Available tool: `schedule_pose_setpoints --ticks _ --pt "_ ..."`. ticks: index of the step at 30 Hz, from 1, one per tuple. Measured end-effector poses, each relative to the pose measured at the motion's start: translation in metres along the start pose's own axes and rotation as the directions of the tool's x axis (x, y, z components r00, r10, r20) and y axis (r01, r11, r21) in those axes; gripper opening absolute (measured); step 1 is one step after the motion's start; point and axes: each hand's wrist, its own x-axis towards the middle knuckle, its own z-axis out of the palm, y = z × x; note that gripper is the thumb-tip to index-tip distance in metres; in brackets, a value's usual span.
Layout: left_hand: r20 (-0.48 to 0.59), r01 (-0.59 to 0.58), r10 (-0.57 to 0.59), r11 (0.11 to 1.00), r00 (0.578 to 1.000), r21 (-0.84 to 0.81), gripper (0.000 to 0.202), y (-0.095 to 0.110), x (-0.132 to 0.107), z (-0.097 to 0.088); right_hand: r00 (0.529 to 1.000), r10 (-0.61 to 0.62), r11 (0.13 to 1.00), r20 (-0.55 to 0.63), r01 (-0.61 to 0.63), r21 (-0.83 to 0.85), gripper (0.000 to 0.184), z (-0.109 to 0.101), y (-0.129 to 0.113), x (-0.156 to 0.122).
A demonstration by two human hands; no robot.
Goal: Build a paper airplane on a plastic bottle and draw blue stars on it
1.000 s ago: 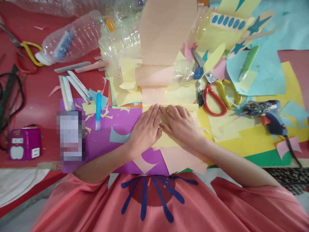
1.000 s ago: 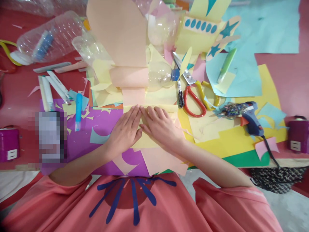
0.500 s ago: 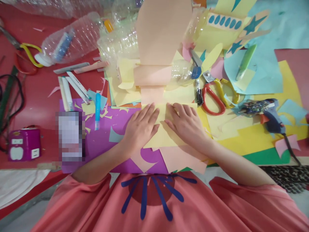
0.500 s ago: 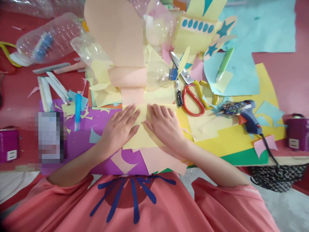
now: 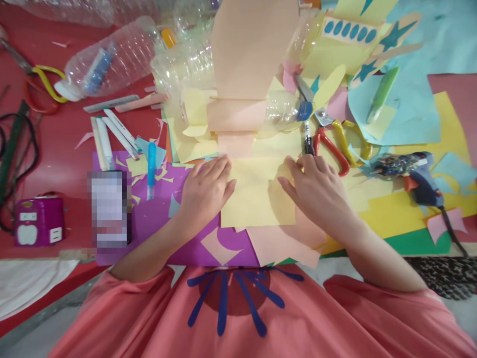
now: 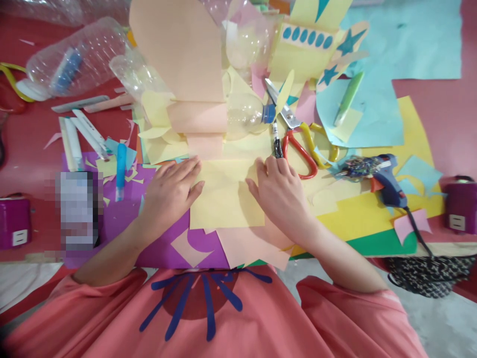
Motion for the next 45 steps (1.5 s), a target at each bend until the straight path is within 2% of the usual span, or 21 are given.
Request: schedule_pose_setpoints --ticks 6,10,14,17,22,25,31,36,38,39,41,42,43,45 --pt "-0.016 -0.01 0.011 0.998 1.0 0.059 0.039 -0.002 0.002 0.0 1.0 0.018 0.999 0.011 -0.017 -0.045 0.045 0.0 0.012 -0.003" --pt "-0.016 0.004 -0.002 0.996 1.0 0.087 0.037 -0.001 0.004 -0.002 0.999 0.03 0.999 -0.023 -0.029 0.023 0.043 0.002 0.018 -0.001" --pt "-0.021 0.005 -0.003 0.997 1.0 0.076 0.034 -0.003 0.005 -0.001 0.995 0.059 0.992 -0.085 -0.048 0.12 0.033 0.009 0.019 0.009" --pt "-0.035 0.013 -0.01 0.997 0.999 0.075 0.032 -0.005 0.007 0.002 0.987 0.006 0.981 -0.159 0.025 0.193 0.029 0.017 0.017 0.016" --pt "-0.043 0.026 -0.023 0.997 0.999 0.072 0.029 -0.007 0.009 0.005 0.979 -0.087 0.959 -0.185 0.132 0.25 0.037 0.025 0.015 0.02" --pt "-0.051 0.02 -0.016 0.997 0.999 0.077 0.029 -0.007 0.009 0.006 0.974 -0.078 0.954 -0.214 0.135 0.267 0.041 0.028 0.019 0.022" --pt "-0.076 0.035 -0.027 0.995 0.997 0.098 0.03 -0.007 0.008 0.006 0.945 -0.032 0.927 -0.324 0.149 0.344 0.031 0.028 0.02 0.024" --pt "-0.023 -0.073 0.074 0.997 0.997 0.023 0.021 -0.005 0.006 0.008 0.932 -0.038 0.904 -0.361 0.187 0.386 0.029 0.021 0.013 0.019" --pt "-0.002 -0.041 0.041 0.993 0.999 -0.106 0.018 -0.006 0.006 0.01 0.887 0.028 0.908 -0.461 0.171 0.383 0.027 0.019 0.019 0.02" --pt "-0.006 0.001 -0.003 0.979 1.0 -0.203 0.018 -0.007 0.006 0.011 0.834 0.072 0.906 -0.547 0.174 0.385 0.029 0.019 0.024 0.021" --pt "-0.037 0.091 -0.121 0.887 0.992 -0.452 0.02 -0.01 0.007 0.013 0.68 0.168 0.892 -0.714 0.203 0.404 0.032 0.019 0.039 0.025" --pt "-0.053 0.126 -0.193 0.799 0.98 -0.588 0.023 -0.011 0.007 0.015 0.611 0.216 0.884 -0.761 0.209 0.419 0.03 0.02 0.048 0.027" --pt "-0.055 0.152 -0.274 0.679 0.96 -0.718 0.026 -0.013 0.008 0.017 0.567 0.267 0.877 -0.779 0.192 0.44 0.025 0.02 0.057 0.029" --pt "0.017 0.188 -0.435 0.353 0.9 -0.916 0.036 -0.016 0.011 0.023 0.551 0.344 0.866 -0.76 0.126 0.484 0.023 0.019 0.072 0.031"
